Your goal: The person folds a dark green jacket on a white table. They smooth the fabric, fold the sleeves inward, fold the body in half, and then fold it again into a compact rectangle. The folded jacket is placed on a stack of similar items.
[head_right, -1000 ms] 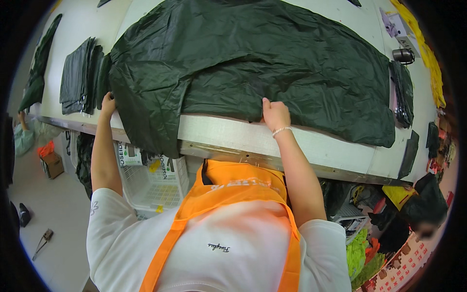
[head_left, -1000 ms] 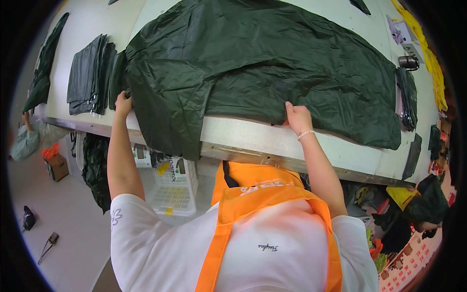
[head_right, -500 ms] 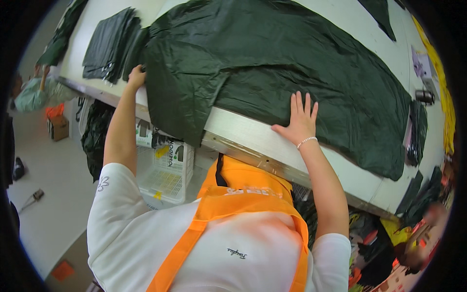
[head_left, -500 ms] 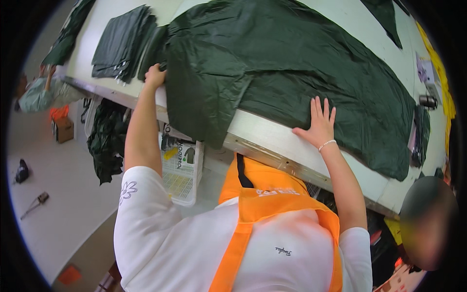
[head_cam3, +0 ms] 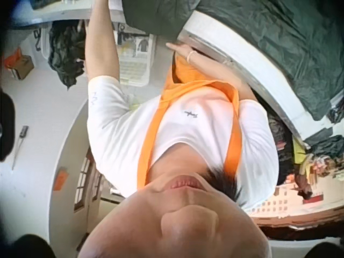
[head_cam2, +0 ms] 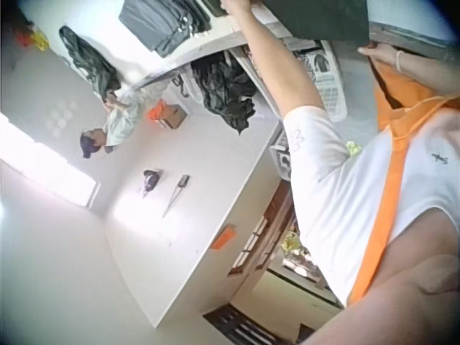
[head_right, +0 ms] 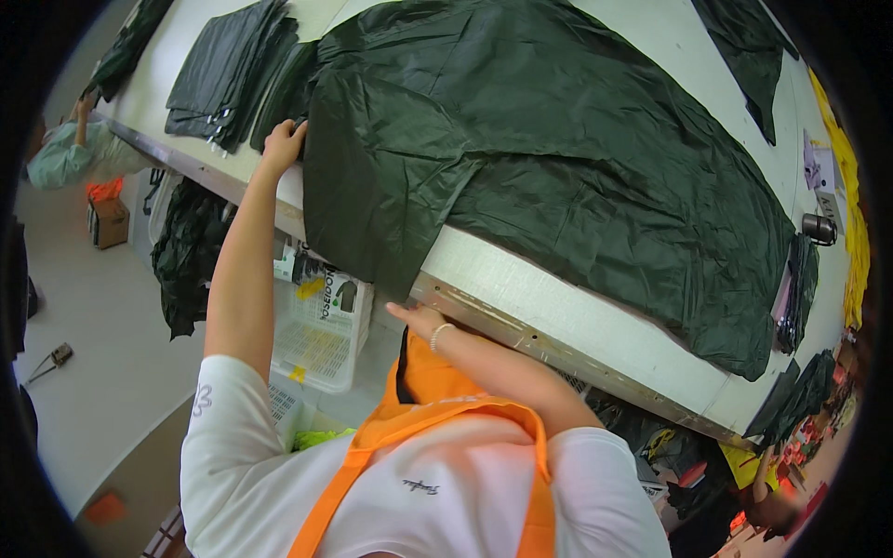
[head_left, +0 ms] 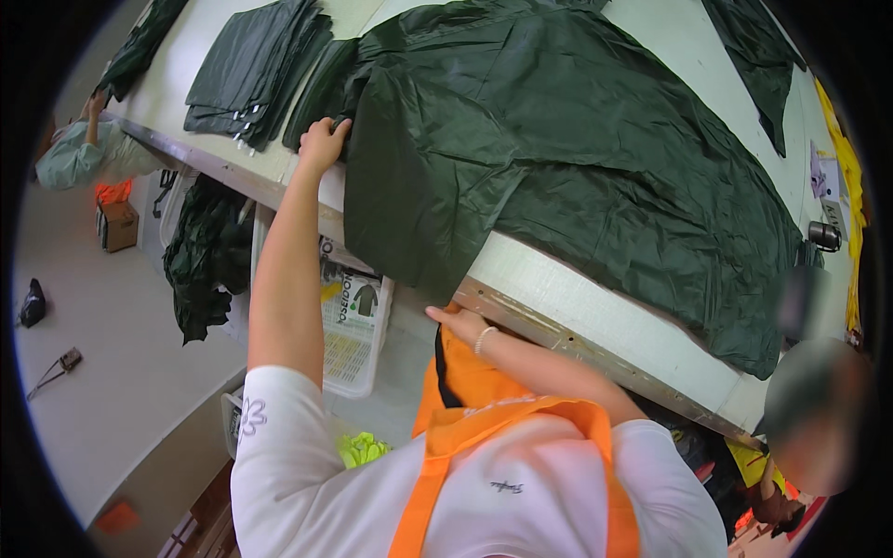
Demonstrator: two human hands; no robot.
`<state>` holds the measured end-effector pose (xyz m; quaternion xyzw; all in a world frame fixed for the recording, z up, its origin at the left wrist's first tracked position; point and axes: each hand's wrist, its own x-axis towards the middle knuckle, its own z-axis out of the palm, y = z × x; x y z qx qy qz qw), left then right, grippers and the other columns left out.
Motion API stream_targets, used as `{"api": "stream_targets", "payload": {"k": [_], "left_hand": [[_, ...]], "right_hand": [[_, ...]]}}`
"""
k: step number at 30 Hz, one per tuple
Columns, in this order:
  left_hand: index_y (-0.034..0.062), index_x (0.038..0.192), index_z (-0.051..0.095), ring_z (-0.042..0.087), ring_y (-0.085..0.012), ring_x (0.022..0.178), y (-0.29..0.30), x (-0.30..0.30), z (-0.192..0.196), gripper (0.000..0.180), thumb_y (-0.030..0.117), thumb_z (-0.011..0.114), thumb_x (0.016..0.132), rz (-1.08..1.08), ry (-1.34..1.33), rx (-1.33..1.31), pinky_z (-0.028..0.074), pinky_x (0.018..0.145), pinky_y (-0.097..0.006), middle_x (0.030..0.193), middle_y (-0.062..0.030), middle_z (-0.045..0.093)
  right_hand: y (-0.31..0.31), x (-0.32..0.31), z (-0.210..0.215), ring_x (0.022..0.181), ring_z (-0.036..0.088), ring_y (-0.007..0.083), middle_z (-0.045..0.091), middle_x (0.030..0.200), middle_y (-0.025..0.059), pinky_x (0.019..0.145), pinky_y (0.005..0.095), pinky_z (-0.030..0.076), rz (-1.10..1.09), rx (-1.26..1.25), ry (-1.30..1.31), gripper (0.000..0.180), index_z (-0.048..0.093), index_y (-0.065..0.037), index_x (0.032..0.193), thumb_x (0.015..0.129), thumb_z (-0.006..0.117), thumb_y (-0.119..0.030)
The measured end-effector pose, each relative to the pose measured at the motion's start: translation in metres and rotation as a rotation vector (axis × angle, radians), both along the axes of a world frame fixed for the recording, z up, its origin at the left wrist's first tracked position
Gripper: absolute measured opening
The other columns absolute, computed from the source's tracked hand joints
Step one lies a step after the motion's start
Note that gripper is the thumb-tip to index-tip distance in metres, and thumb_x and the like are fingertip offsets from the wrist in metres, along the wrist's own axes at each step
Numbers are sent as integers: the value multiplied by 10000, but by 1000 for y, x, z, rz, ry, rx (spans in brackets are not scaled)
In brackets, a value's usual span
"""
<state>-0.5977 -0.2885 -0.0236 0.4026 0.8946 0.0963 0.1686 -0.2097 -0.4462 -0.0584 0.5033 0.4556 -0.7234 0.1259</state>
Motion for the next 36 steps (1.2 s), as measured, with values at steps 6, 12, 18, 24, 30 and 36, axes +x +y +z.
{"api": "stream_targets", "payload": {"k": [6, 12, 18, 24, 30, 36], "left_hand": [[70, 944, 571, 643, -399, 763, -3, 32, 24, 411, 470, 487, 901, -54, 445, 6, 498, 677, -498, 782, -195, 659], [58, 966, 564, 643, -398, 817, 14, 36, 21, 425, 465, 453, 917, -20, 366, -10, 495, 690, -499, 857, -208, 664], [51, 1005, 544, 639, -399, 807, 7, 35, 19, 343, 370, 503, 884, -63, 385, 9, 489, 675, -502, 842, -204, 662], [57, 1169, 532, 606, -342, 956, -20, -65, -22, 391, 262, 577, 839, -183, -105, 216, 462, 836, -395, 977, -209, 633], [53, 1261, 508, 503, -307, 1152, 30, 137, 107, 520, 6, 579, 747, -746, -16, 706, 395, 984, -371, 1255, -152, 525], [200, 1391, 414, 239, -267, 1387, 102, 277, 86, 613, 408, 593, 843, -1075, 209, 394, 175, 1112, -515, 1499, -44, 295]], "right_hand": [[-17, -6, 16, 948, 631, 334, 655, 966, 234, 813, 375, 475, -96, 319, 237, 531, 612, 29, 1076, 879, 570, -463], [93, 119, 172, 700, 652, 306, 642, 767, 249, 673, 422, 502, 176, 439, -120, 473, 615, 44, 996, 890, 565, -415], [269, 233, 222, 587, 478, 240, 544, 668, 120, 573, 348, 419, 164, 1126, -560, 334, 512, -4, 772, 819, 690, -283], [312, 215, 135, 1133, 508, 319, 540, 1228, 159, 967, 433, 392, 389, 1874, -740, 388, 572, -59, 1148, 855, 620, -309], [243, 365, 116, 1186, 468, 366, 490, 1262, 265, 1012, 406, 357, -647, 1492, -945, 614, 472, 52, 1244, 857, 633, -396], [235, 355, 149, 655, 556, 366, 559, 685, 238, 606, 424, 422, -619, 1365, -794, 392, 486, 17, 775, 960, 479, -328]]}}
